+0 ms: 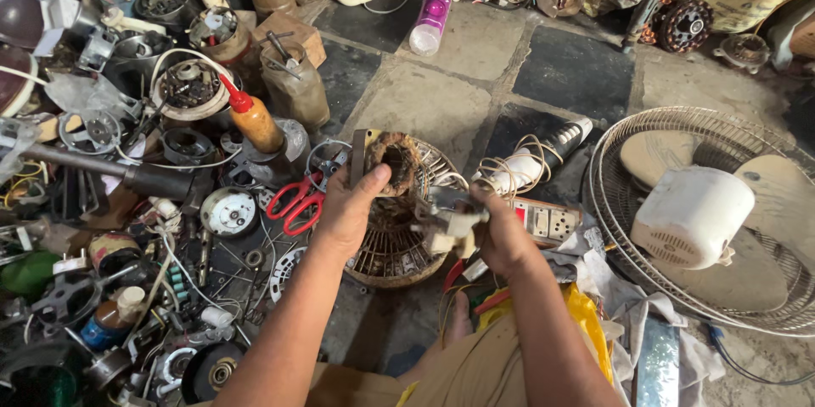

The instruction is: The person lubricates a fan motor assembly with oil, then reassembles the motor housing components and secures them using a screwdriver.

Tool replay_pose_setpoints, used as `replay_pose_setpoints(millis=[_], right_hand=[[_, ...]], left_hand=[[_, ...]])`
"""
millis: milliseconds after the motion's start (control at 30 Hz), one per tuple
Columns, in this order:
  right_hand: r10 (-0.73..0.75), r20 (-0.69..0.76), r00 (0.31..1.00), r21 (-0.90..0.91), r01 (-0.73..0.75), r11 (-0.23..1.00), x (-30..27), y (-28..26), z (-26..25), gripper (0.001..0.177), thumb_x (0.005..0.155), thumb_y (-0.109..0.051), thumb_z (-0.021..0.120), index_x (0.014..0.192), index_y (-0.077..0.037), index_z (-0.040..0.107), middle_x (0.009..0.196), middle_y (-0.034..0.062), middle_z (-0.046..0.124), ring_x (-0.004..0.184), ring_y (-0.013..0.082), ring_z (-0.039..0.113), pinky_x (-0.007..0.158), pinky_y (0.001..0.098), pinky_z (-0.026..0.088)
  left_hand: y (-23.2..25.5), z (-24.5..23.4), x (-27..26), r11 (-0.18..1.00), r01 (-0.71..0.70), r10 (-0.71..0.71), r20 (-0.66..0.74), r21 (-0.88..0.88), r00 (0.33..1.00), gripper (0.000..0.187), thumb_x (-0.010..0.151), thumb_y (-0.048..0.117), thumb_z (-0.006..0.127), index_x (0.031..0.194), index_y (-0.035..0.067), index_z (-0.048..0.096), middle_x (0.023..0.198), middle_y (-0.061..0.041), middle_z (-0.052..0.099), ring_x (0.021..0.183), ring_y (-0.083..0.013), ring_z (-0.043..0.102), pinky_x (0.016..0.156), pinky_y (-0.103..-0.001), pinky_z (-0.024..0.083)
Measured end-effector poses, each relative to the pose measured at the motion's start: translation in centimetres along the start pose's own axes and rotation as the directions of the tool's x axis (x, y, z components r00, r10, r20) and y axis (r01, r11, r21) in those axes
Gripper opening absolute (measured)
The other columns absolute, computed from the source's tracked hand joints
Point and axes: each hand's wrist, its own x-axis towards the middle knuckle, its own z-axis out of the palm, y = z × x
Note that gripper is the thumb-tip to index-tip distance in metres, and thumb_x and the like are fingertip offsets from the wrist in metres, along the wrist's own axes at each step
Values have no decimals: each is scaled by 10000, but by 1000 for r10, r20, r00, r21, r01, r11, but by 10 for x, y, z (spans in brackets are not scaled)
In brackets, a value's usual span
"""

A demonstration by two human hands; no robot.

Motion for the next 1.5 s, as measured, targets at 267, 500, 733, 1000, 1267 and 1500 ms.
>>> replay_pose_setpoints(millis=[267,500,733,1000,1267,1500], right_hand=[[-48,325,944,395,-90,914,-39,-43,34,769,908,-669,583,1212,36,633,1107,194,717,918,299,703,642,369,570],[-158,161,974,233,118,965,-32,-33,28,644,797,-554,698,1265,-119,620,1151,68,726,1019,244,720,786,426,627],[-271,329,905,183,220,958,-29,-26,17,616,941,-517,771,1273,-22,614,1072,146,693,864,278,659,683,420,545],[-299,79,951,-56,304,951,-18,-17,24,592,869,-423,803,1199,33,620,923,71,644,767,153,600,617,282,459],[-462,63,885,-127,466,875,-22,-16,38,540,887,-330,758,1278,19,630,1170,96,715,1060,176,673,939,335,545],[-434,13,901,-37,434,900,-25,-13,49,527,930,-354,717,1284,29,637,1210,130,714,1127,214,661,998,368,513]], left_hand=[[9,20,-13,1000,-16,16,64,-1,998,366,909,185,802,1218,29,681,1126,-34,728,1028,-135,665,954,-321,526],[40,43,-21,989,-55,34,152,140,988,495,832,230,815,1274,67,665,1182,-9,726,1085,-109,676,974,-276,534],[21,45,-20,950,52,-76,66,307,995,489,798,308,848,1194,65,697,1038,-35,729,907,-138,682,817,-328,572],[-38,35,-3,940,-18,59,-112,341,992,598,1153,422,621,792,-41,508,745,-30,429,707,-142,358,615,-322,316],[2,63,-5,960,69,-26,-159,272,987,447,1024,457,546,871,66,701,772,52,637,709,-60,511,650,-249,435],[-8,60,-4,909,-145,167,-23,390,986,444,1058,431,537,918,39,691,827,56,634,779,-44,536,719,-231,459]])
